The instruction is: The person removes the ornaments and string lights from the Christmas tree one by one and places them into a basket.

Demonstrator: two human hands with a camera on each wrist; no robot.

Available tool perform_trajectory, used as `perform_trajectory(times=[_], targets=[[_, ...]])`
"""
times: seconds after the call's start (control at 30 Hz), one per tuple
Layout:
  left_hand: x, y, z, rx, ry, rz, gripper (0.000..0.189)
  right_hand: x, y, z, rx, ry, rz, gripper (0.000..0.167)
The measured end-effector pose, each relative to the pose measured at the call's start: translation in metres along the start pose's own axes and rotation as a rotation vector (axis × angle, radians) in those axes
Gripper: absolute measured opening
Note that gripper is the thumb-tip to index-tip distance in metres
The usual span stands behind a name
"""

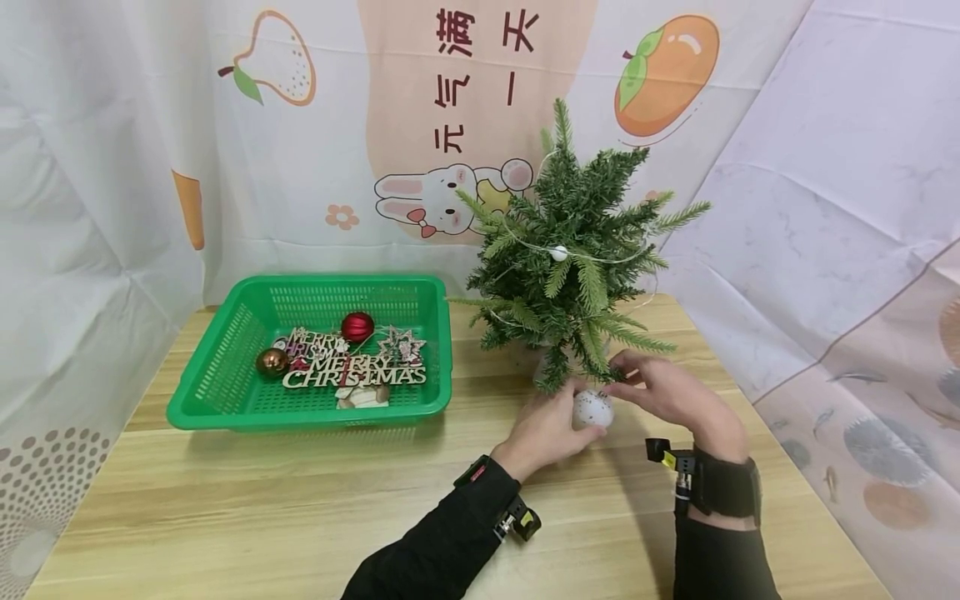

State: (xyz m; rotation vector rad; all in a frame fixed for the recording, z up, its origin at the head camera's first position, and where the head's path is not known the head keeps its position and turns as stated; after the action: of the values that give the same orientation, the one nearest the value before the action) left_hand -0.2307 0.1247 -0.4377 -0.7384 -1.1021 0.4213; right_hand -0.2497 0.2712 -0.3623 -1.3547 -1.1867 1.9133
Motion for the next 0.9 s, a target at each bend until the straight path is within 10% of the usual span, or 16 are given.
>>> perform_trajectory(times=[0.9], targets=[[0.001, -0.001, -0.001, -0.007, 0.006, 0.064, 0.070, 0.011, 0.010, -0.001, -0.134, 0.140, -0.084, 0.052]])
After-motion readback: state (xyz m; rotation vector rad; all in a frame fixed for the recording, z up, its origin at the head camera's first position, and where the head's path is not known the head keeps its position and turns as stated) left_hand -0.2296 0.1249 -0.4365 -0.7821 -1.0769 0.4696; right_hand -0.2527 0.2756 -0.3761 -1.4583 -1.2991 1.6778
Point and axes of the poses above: each hand's wrist, its own z-axis towards the middle knuckle, its own y-axis out of the palm, x = y × z, the point moved 6 cm from there along z, towards the middle knuckle, and after that the axes turned 10 degrees about x, right-handed, at the moved point
